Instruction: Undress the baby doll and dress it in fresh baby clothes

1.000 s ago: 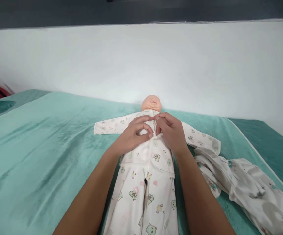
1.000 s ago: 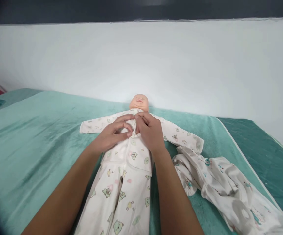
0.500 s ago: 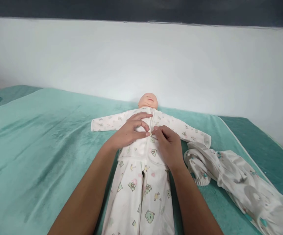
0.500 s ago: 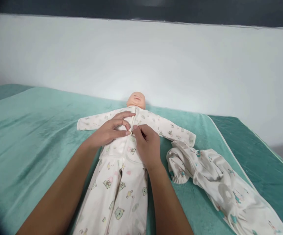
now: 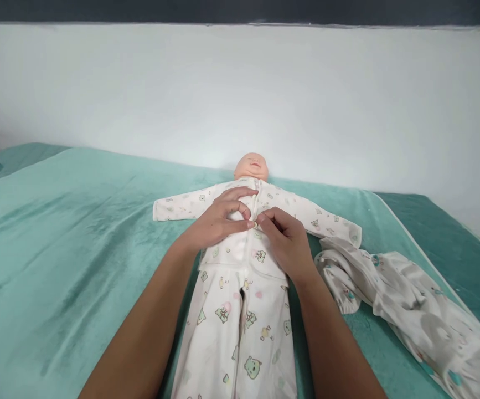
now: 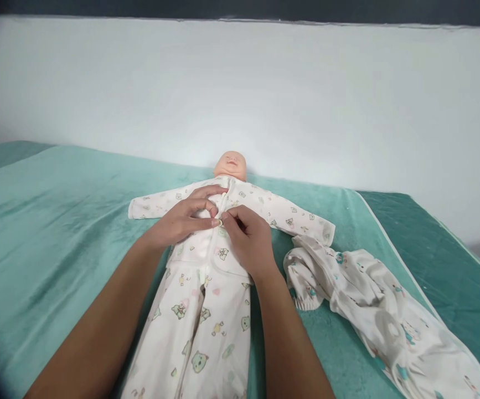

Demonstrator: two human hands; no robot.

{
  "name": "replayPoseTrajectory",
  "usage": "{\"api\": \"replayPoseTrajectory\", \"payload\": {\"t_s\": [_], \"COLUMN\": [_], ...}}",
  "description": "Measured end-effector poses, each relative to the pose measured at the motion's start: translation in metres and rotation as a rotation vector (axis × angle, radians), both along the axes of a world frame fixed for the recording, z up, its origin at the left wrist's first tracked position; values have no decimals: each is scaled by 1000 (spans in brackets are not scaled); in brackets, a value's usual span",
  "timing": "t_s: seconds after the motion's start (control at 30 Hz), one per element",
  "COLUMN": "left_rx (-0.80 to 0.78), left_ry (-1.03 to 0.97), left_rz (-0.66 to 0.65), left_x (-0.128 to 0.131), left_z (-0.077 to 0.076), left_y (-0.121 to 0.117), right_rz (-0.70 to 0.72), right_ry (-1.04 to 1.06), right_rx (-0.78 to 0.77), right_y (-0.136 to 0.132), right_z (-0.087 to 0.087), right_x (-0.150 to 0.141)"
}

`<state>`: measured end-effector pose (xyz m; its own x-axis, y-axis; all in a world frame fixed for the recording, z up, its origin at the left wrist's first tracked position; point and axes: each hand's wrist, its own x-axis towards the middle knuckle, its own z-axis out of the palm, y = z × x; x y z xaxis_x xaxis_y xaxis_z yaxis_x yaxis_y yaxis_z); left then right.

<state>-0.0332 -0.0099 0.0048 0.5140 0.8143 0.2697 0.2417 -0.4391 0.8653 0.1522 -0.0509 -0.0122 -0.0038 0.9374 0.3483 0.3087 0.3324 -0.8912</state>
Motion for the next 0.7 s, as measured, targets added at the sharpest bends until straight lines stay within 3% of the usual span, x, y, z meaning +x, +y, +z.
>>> {"api": "replayPoseTrajectory", "payload": {"t_s": [0.53,0.7], "left_rx": [-14,-12], "left_ry": [-59,-123], "left_rz": [-4,-27], "left_x": [-2,-3], "left_z": [-1,-3], "left_y": [1,2], "right_rz": [80,21], "right_ry": [3,29], "right_rx": [60,37], "right_y": [2,1], "right_z": [-2,0], "right_x": [3,0]}}
